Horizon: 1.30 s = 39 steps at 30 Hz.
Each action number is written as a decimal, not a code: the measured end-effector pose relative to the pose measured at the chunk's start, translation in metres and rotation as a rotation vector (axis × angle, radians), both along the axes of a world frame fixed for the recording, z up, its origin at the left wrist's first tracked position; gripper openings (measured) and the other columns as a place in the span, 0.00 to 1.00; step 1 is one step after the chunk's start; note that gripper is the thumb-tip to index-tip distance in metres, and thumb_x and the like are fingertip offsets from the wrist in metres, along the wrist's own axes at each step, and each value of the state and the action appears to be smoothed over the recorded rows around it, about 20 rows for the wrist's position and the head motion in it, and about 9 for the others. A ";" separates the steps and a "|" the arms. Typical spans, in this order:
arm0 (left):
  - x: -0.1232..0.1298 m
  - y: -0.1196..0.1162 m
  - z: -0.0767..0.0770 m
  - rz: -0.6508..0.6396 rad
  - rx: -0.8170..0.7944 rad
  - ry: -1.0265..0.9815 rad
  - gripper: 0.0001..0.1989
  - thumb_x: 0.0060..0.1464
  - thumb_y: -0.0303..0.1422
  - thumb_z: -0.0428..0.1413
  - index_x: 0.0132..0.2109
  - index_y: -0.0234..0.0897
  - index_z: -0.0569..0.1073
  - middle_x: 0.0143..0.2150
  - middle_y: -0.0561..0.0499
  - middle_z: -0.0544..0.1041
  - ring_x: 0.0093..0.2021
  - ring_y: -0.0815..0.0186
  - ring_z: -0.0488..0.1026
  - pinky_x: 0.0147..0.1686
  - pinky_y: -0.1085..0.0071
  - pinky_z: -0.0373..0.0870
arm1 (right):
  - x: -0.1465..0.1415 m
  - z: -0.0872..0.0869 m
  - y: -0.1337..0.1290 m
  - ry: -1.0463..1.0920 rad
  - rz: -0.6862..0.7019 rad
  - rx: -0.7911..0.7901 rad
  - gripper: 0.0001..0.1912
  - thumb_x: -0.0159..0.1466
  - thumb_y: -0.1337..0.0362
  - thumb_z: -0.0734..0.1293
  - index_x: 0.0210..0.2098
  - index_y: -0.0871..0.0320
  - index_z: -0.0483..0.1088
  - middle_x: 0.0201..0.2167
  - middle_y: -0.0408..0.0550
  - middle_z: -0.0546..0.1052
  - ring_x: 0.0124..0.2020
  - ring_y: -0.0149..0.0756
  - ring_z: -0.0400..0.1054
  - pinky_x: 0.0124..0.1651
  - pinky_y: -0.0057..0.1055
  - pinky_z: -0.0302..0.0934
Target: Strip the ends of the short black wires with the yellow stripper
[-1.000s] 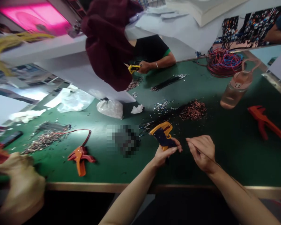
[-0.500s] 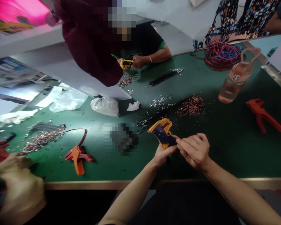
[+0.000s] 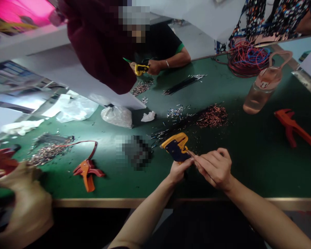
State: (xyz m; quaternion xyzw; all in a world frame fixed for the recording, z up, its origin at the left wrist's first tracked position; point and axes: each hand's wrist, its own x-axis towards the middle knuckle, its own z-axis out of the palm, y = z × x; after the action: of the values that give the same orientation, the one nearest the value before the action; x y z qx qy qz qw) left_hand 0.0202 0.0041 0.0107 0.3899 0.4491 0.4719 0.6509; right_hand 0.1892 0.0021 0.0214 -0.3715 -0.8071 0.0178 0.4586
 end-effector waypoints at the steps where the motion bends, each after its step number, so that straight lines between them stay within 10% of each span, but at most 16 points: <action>1: 0.000 -0.001 -0.003 0.011 0.002 0.005 0.19 0.46 0.46 0.68 0.23 0.37 0.71 0.18 0.53 0.72 0.21 0.67 0.68 0.27 0.67 0.69 | 0.000 0.000 0.000 0.005 0.009 -0.004 0.11 0.69 0.68 0.66 0.48 0.52 0.77 0.33 0.43 0.85 0.30 0.32 0.76 0.41 0.38 0.55; 9: -0.002 0.000 -0.009 0.084 -0.051 -0.069 0.20 0.45 0.45 0.68 0.24 0.38 0.68 0.15 0.57 0.67 0.17 0.70 0.64 0.23 0.68 0.64 | 0.003 -0.002 0.000 0.057 0.010 -0.019 0.14 0.68 0.69 0.66 0.50 0.51 0.77 0.33 0.42 0.85 0.30 0.33 0.76 0.41 0.38 0.55; 20: -0.013 0.003 -0.007 -0.151 -0.102 -0.413 0.27 0.36 0.39 0.71 0.46 0.34 0.80 0.51 0.39 0.81 0.32 0.61 0.77 0.41 0.61 0.72 | 0.003 -0.018 0.009 -0.015 -0.102 -0.071 0.09 0.69 0.70 0.67 0.43 0.53 0.79 0.31 0.43 0.84 0.29 0.31 0.75 0.43 0.36 0.57; 28: -0.011 0.006 -0.012 -0.078 -0.109 -0.506 0.28 0.40 0.36 0.68 0.50 0.31 0.79 0.35 0.43 0.83 0.36 0.56 0.79 0.45 0.60 0.71 | 0.012 -0.037 0.019 -0.001 -0.008 -0.132 0.14 0.69 0.67 0.66 0.51 0.50 0.78 0.38 0.48 0.82 0.36 0.38 0.77 0.40 0.36 0.68; 35: -0.016 0.020 -0.013 0.149 -0.048 -0.566 0.25 0.39 0.35 0.68 0.47 0.31 0.79 0.32 0.46 0.82 0.35 0.59 0.78 0.44 0.62 0.71 | 0.046 -0.032 0.037 0.196 -0.231 -0.310 0.16 0.70 0.55 0.64 0.53 0.53 0.75 0.41 0.53 0.80 0.37 0.45 0.76 0.42 0.43 0.72; 39: -0.008 0.019 -0.007 0.211 -0.019 -0.446 0.28 0.37 0.36 0.71 0.48 0.33 0.79 0.33 0.48 0.81 0.34 0.63 0.76 0.42 0.65 0.70 | 0.030 -0.026 0.023 0.015 0.014 -0.337 0.21 0.70 0.53 0.63 0.60 0.51 0.69 0.51 0.54 0.78 0.46 0.47 0.76 0.49 0.45 0.73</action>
State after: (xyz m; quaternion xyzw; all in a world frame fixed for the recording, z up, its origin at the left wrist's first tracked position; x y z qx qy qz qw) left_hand 0.0120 0.0231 0.0034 0.2208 0.3369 0.6076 0.6845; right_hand 0.2196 0.0252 -0.0048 -0.4374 -0.7917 0.1590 0.3957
